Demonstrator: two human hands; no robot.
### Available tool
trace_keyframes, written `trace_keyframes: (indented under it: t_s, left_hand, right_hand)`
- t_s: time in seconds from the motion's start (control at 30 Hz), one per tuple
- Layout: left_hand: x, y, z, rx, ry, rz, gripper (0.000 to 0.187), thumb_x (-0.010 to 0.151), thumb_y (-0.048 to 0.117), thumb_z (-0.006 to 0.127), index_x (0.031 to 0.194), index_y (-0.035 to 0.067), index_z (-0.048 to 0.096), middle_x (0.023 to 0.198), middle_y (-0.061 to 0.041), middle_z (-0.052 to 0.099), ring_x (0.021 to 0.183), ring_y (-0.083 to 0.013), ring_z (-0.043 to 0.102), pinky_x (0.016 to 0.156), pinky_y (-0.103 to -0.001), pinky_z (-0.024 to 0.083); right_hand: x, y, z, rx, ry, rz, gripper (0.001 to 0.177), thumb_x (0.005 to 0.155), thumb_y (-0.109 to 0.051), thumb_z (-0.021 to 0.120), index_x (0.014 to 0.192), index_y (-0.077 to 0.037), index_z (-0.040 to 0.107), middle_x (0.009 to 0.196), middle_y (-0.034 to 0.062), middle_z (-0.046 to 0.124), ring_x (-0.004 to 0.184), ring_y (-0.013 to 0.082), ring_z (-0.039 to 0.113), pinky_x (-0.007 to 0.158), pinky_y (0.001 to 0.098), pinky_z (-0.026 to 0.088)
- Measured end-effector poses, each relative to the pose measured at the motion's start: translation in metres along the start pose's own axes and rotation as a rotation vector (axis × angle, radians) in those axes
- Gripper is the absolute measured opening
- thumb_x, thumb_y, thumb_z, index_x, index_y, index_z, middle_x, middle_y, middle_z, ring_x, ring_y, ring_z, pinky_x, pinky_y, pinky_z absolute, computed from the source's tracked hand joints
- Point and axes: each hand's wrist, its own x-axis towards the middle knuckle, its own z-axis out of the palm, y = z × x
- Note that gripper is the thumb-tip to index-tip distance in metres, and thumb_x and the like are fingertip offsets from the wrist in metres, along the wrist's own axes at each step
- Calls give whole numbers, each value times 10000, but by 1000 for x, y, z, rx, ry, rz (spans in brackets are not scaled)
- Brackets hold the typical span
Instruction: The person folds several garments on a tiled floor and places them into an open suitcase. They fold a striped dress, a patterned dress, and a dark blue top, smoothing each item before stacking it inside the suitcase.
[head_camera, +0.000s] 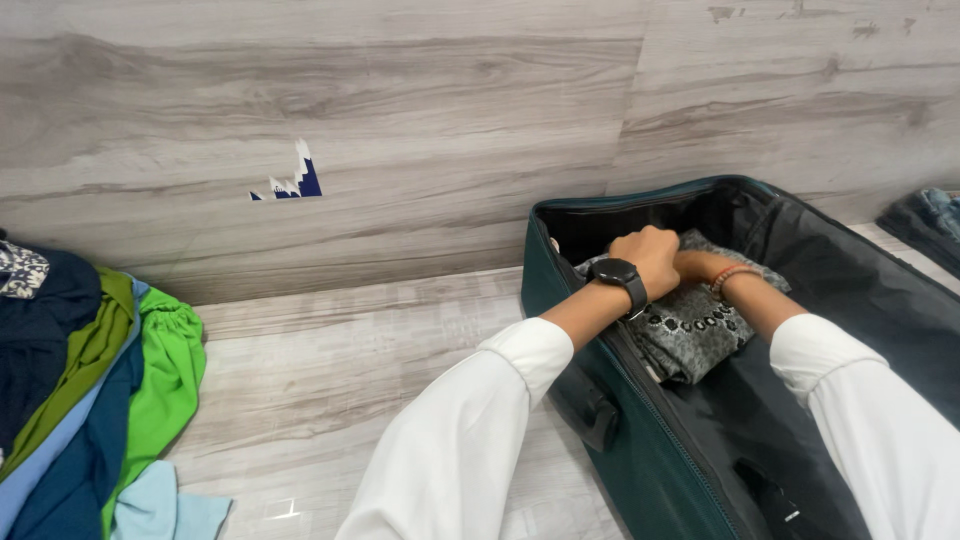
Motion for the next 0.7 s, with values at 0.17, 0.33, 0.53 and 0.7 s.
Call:
trace_keyframes:
  t_s: [0.17, 0.33, 0.53, 0.7]
  left_hand:
    - [-44, 15, -66, -294, 411, 197, 211, 962, 207, 583, 1021, 51, 711, 722, -147, 719, 641, -317, 694, 600, -438, 545]
    - [-160, -15, -158, -29, 447, 554, 145, 1031, 160, 634, 965, 39, 679, 659, -68, 637, 569, -232, 616, 562, -372, 482]
    - [-305, -41, -259, -34, 255, 433, 108, 990, 128, 684, 912, 54, 687, 544, -16, 585, 411, -183, 538, 421, -329, 400]
    - [-380, -38, -285, 23, 365, 525, 234, 997, 143, 685, 814, 57, 568, 576, -44, 502, 480, -244, 521, 471, -367, 380]
  right_hand:
    - [26, 27, 44, 251, -116, -268, 522, 947, -424, 632, 1243, 4, 661, 1282, 228, 669, 1227, 337, 603, 1039, 453, 465]
    - [-25, -24, -8, -105, -112, -5, 580, 905, -499, 660, 1210, -9, 721, 1147, 185, 759, 1074, 314, 733, 951, 438, 577]
    - [-188, -137, -142, -321, 496, -165, 507, 871, -514, 700, 1219, -146, 737, 1049, 82, 806, 1021, 297, 756, 870, 426, 609]
    - [-293, -286, -148, -507, 256, -232, 615, 912, -544, 646, 1430, -224, 561, 1155, 26, 774, 1040, 219, 771, 873, 362, 633]
